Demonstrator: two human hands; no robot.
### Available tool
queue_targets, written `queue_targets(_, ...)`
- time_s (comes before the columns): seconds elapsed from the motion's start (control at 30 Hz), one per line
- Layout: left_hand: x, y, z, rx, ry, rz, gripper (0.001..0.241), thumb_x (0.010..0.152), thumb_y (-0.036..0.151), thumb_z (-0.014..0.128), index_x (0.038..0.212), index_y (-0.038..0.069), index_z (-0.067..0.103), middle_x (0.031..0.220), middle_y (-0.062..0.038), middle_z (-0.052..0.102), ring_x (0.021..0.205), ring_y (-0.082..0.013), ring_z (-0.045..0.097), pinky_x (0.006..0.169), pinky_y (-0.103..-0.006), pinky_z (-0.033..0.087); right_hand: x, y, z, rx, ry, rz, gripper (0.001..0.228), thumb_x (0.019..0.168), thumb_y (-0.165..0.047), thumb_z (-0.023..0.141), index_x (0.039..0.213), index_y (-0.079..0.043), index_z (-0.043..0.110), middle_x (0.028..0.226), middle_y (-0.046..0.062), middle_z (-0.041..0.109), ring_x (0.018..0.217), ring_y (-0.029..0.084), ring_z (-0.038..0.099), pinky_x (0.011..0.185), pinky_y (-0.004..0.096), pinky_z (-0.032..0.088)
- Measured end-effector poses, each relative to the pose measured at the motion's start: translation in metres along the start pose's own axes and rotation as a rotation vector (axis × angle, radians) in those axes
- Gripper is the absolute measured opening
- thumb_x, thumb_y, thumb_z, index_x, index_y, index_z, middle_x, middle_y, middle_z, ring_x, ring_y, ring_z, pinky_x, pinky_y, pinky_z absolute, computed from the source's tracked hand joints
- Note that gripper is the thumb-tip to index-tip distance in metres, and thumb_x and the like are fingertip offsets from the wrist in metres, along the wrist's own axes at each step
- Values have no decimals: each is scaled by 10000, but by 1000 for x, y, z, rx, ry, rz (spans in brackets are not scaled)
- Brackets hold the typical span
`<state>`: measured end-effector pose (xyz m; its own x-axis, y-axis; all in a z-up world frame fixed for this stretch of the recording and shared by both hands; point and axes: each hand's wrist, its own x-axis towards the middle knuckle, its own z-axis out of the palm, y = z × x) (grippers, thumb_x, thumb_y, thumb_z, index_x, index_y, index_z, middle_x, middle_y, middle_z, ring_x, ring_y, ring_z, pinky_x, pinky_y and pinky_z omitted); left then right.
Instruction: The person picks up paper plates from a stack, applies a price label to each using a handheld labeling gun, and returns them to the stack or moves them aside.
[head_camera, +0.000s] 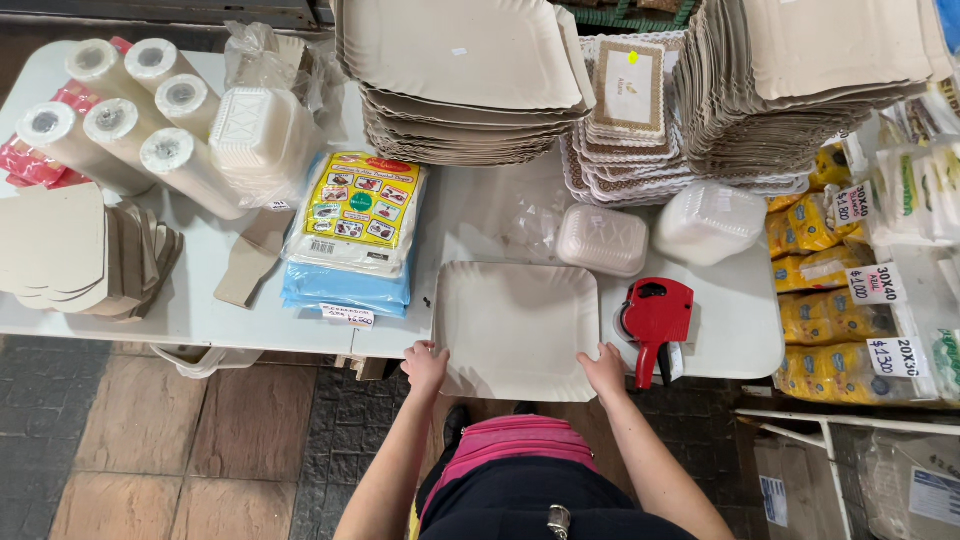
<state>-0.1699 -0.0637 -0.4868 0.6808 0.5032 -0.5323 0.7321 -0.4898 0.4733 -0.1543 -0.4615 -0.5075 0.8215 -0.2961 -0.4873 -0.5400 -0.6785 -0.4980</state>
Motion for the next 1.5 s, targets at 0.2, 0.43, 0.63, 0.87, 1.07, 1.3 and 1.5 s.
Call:
queue_targets(0.2,-15,10,-16,-317,-98,47,501,860,335,697,1246,122,459,1138,-243,754,1156,-473,713,985,-567,554,-53,-49,-45,178,-68,-5,789,892,-346,767,1551,19,531,1606,282,472,1467,438,494,1233,529,383)
queue_targets(0.43,-55,41,-75,-180,-322,343,400,931,275,671,1223,10,605,1266,-344,697,1273,-544,619,1070,-641,506,-72,-47,-77,288,-97,14,793,950,-404,748,1557,43,503,1564,309,524,1471,428,485,1209,533,421)
queue_targets(0.63,-112,68,-153,-524,-446,327,581,1010,218,661,1546,42,520,1302,-339,710,1258,-418,682,1084,-547,515,-69,-6,-89,574,-81,-61,567,1044,-234,718,1500,71,576,1410,327,638,1328,414,598,1097,513,491)
queue_targets(0.87,-164,104,-207,-918,-432,382,803,1019,619,408,1664,151,310,1560,-379,370,1443,-533,322,1163,-704,284,-90,-25,-138,820,109,-385,273,1084,-213,669,1317,-75,704,1051,85,750,958,151,685,933,373,588)
queue_targets(1.07,-106,42,-78,-736,-590,276,858,910,733,645,1340,-6,715,1336,-266,701,1305,-358,608,1181,-552,402,-114,-89,-178,887,265,-548,281,1057,-176,711,1318,-72,710,1002,52,749,918,87,686,893,318,611)
queue_targets(1.3,-182,143,-106,-954,-383,196,635,837,413,951,1258,-23,765,1219,-205,782,1128,-266,713,1053,-555,536,-144,-164,-213,1043,346,-695,559,1167,-503,415,1335,-53,702,1112,127,760,1045,150,720,986,340,593)
queue_targets(1.5,-188,205,-170,-797,-334,121,789,748,645,894,1090,-62,812,1104,-207,806,1152,-287,746,1095,-465,537,-73,-63,-168,427,469,-164,853,1007,-568,761,1534,48,495,1456,309,511,1395,503,486,1186,648,361)
